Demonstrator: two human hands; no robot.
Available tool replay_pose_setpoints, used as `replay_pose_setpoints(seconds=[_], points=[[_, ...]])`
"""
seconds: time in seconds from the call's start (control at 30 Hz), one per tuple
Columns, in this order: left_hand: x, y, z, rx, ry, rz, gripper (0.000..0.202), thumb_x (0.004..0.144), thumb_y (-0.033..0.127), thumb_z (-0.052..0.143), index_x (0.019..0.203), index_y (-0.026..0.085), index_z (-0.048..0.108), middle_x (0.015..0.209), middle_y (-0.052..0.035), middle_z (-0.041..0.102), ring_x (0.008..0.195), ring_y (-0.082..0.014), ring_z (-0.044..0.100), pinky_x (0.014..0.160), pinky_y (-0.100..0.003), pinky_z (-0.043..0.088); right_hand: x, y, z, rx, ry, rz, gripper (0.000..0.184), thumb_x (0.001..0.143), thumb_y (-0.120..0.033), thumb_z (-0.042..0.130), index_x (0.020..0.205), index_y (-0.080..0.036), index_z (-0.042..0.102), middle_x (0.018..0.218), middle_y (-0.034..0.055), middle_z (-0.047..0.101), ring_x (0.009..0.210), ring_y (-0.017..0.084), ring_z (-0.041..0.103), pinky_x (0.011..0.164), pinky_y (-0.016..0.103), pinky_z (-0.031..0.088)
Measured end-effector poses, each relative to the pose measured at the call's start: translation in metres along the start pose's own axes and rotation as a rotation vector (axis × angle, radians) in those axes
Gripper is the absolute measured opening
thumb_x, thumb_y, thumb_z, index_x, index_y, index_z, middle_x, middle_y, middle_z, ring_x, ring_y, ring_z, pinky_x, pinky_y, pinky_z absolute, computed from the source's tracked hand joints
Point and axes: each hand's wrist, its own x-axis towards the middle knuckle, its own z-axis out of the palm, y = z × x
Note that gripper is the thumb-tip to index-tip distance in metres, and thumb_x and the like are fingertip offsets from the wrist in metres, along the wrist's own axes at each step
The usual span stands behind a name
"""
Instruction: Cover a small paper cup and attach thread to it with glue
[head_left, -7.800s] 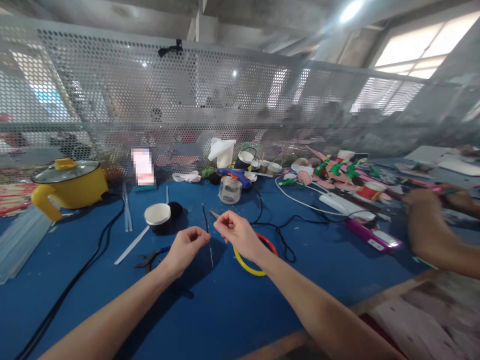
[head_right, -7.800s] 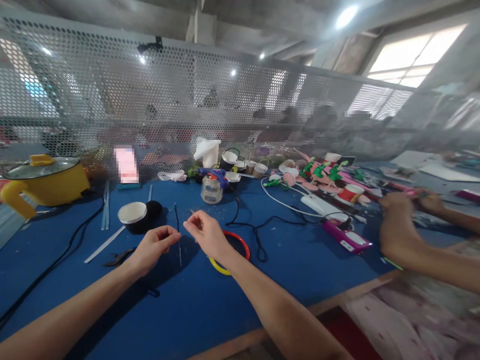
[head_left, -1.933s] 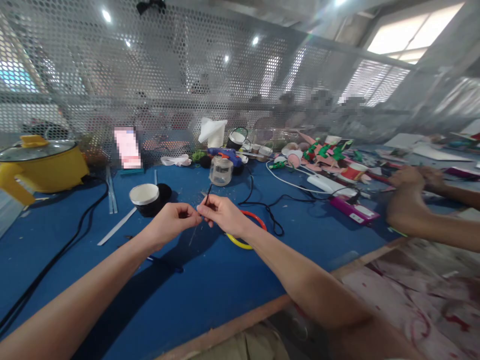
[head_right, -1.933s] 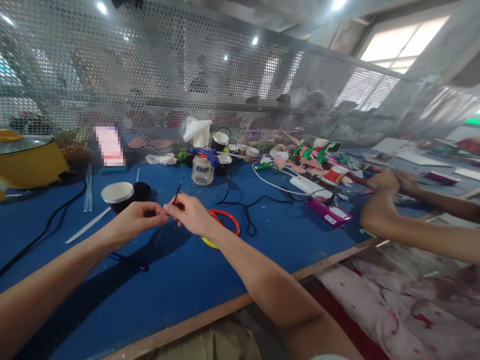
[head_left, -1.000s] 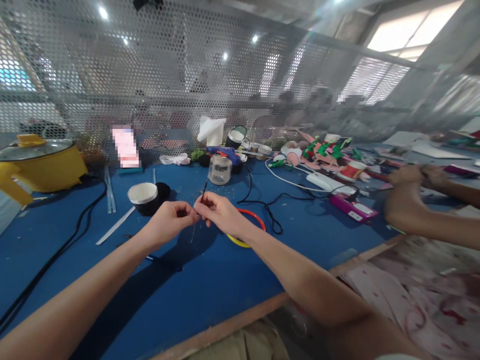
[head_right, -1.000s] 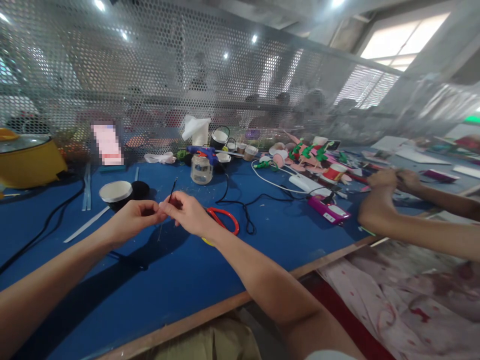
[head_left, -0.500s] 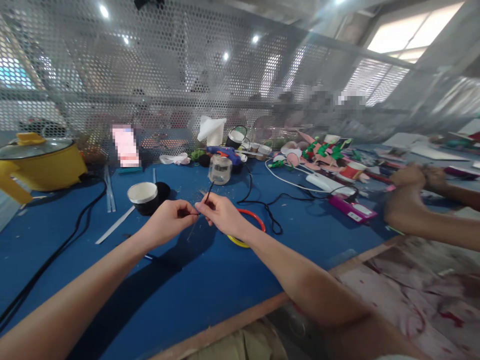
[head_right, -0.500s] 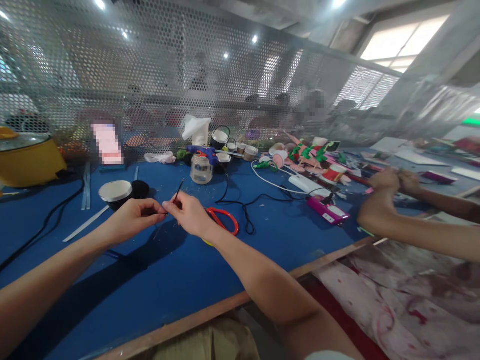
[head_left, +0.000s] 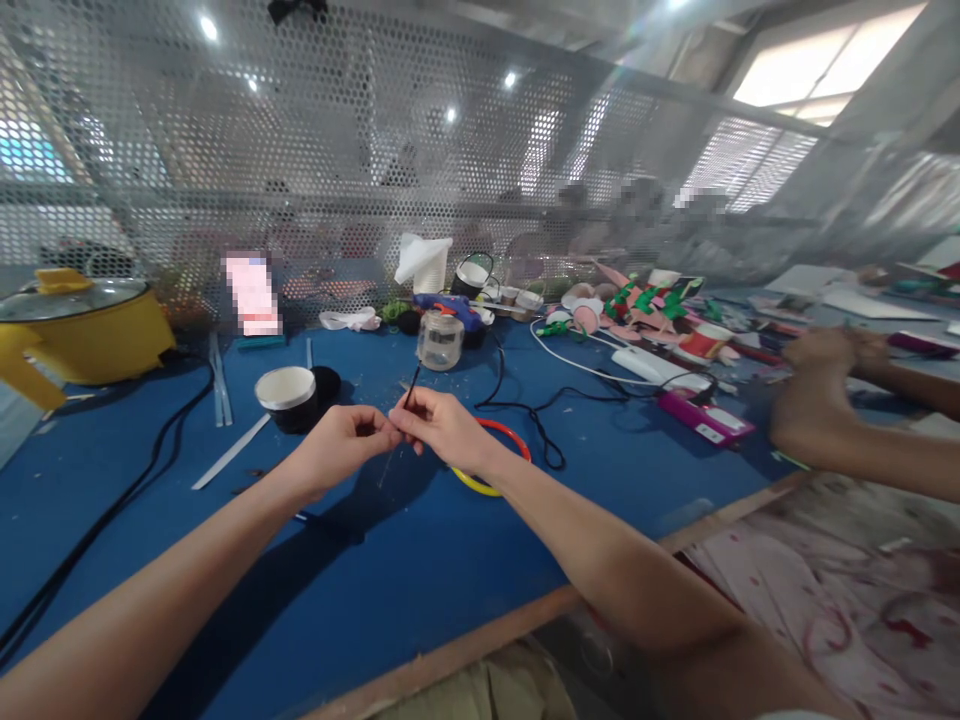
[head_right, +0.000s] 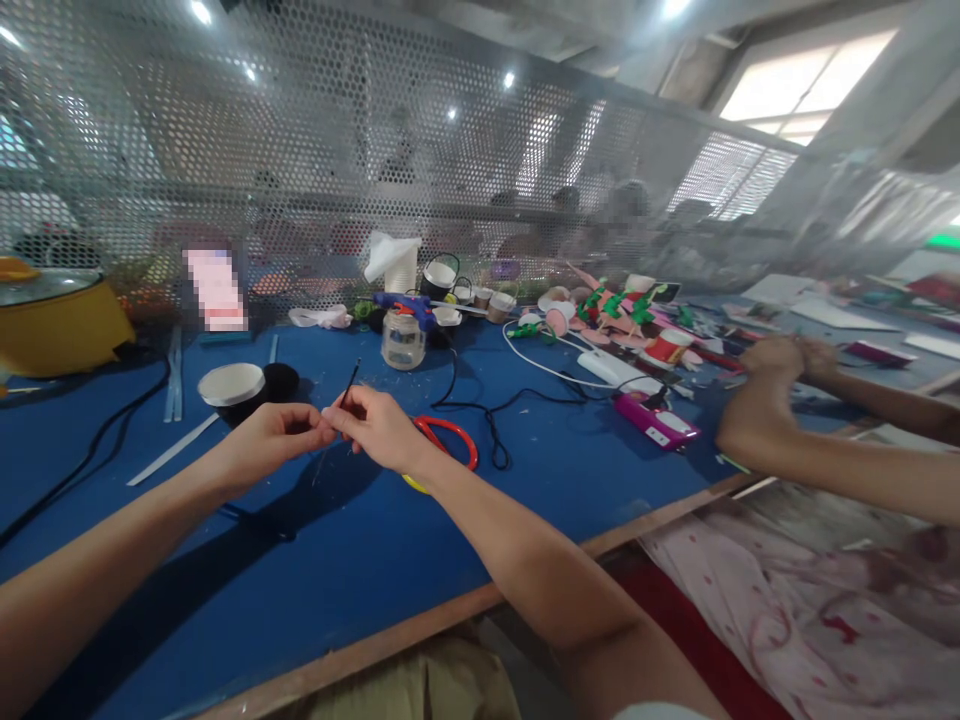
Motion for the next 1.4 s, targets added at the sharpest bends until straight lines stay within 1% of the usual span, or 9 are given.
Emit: replay_pose_setpoints(seconds=[0.27, 0.37, 0.53, 0.7, 0.83, 0.97, 1.13, 1.3, 1.4], points=[[0.001, -0.002, -0.001, 0.086, 0.006, 0.046, 0.022, 0.069, 0.034, 0.052, 0.06, 0.013, 0.053, 0.051, 0.0047, 0.04, 0.048, -0.0069, 0.031, 0.045, -0.021, 0.023, 0.001, 0.007, 0.0, -0.151, 0.076, -0.004, 0.028, 0.074, -0.044, 0.052, 0.071, -0.016, 0.047, 0.053, -0.0041, 0.047, 0.041, 0.007, 0.044, 0.042, 0.02, 0.037], [0.0, 0.0, 0.0, 0.072, 0.031, 0.056, 0.022, 0.069, 0.033, 0.053, 0.06, 0.013, 0.053, 0.051, 0.0043, 0.043, 0.049, -0.0067, 0.033, 0.046, -0.021, 0.025, 0.002, 0.006, 0.001, -0.082, 0.074, 0.005, 0.032, 0.074, -0.047, 0.051, 0.068, -0.016, 0.047, 0.054, -0.0035, 0.047, 0.043, 0.007, 0.045, 0.042, 0.02, 0.037], [-0.001, 0.011, -0.011, -0.084, 0.231, 0.078, 0.018, 0.064, 0.03, 0.059, 0.059, 0.013, 0.055, 0.053, 0.0044, 0.046, 0.047, -0.005, 0.036, 0.044, -0.018, 0.026, 0.006, 0.003, 0.0, 0.121, 0.133, 0.038, 0.035, 0.081, -0.046, 0.036, 0.072, -0.015, 0.049, 0.062, -0.0006, 0.048, 0.051, 0.008, 0.048, 0.042, 0.019, 0.039], [0.001, 0.016, -0.036, -0.252, 0.346, 0.003, 0.018, 0.059, 0.029, 0.063, 0.058, 0.013, 0.055, 0.045, 0.0069, 0.039, 0.039, -0.0025, 0.027, 0.038, -0.018, 0.016, 0.029, -0.006, 0.008, -0.292, -0.024, 0.005, 0.013, 0.079, -0.02, 0.042, 0.087, -0.015, 0.051, 0.071, 0.0013, 0.054, 0.059, 0.01, 0.051, 0.051, 0.022, 0.043], [0.002, 0.017, -0.049, -0.368, 0.35, 0.06, 0.021, 0.055, 0.027, 0.067, 0.054, 0.011, 0.054, 0.044, 0.0063, 0.039, 0.039, -0.0013, 0.028, 0.038, -0.016, 0.017, 0.073, -0.007, 0.023, -0.808, -0.112, -0.129, 0.031, 0.074, -0.012, 0.048, 0.105, -0.012, 0.047, 0.098, 0.0087, 0.053, 0.083, 0.015, 0.053, 0.074, 0.03, 0.043], [0.004, 0.015, -0.052, -0.442, 0.359, 0.042, 0.023, 0.051, 0.026, 0.07, 0.052, 0.01, 0.053, 0.041, 0.0069, 0.036, 0.039, -0.001, 0.027, 0.037, -0.016, 0.017, 0.115, 0.003, 0.044, -0.865, -0.203, -0.144, 0.04, 0.062, -0.012, 0.061, 0.1, -0.014, 0.051, 0.105, 0.0089, 0.051, 0.098, 0.022, 0.048, 0.084, 0.034, 0.039], [0.006, 0.009, -0.052, -0.478, 0.31, -0.012, 0.024, 0.048, 0.022, 0.072, 0.05, 0.011, 0.051, 0.039, 0.0078, 0.034, 0.038, -0.0006, 0.026, 0.037, -0.016, 0.017, 0.13, 0.011, 0.054, -0.85, -0.2, -0.087, 0.034, 0.061, -0.012, 0.06, 0.094, -0.016, 0.053, 0.101, 0.0095, 0.055, 0.096, 0.024, 0.051, 0.08, 0.035, 0.041], [0.007, 0.006, -0.045, -0.519, 0.266, -0.039, 0.023, 0.053, 0.026, 0.069, 0.051, 0.012, 0.051, 0.038, 0.0079, 0.033, 0.037, -0.0009, 0.025, 0.037, -0.016, 0.017, 0.131, 0.009, 0.031, -0.751, -0.108, 0.119, 0.033, 0.056, -0.024, 0.067, 0.085, -0.016, 0.055, 0.08, 0.0063, 0.062, 0.079, 0.024, 0.058, 0.066, 0.031, 0.045], [0.006, 0.005, -0.035, -0.546, 0.223, -0.027, 0.024, 0.054, 0.027, 0.069, 0.05, 0.012, 0.05, 0.038, 0.0083, 0.033, 0.036, -0.0009, 0.024, 0.037, -0.017, 0.017, 0.133, 0.01, 0.015, -0.624, -0.017, 0.271, 0.019, 0.064, -0.026, 0.061, 0.077, -0.013, 0.056, 0.063, 0.0057, 0.06, 0.06, 0.02, 0.059, 0.051, 0.026, 0.045]])
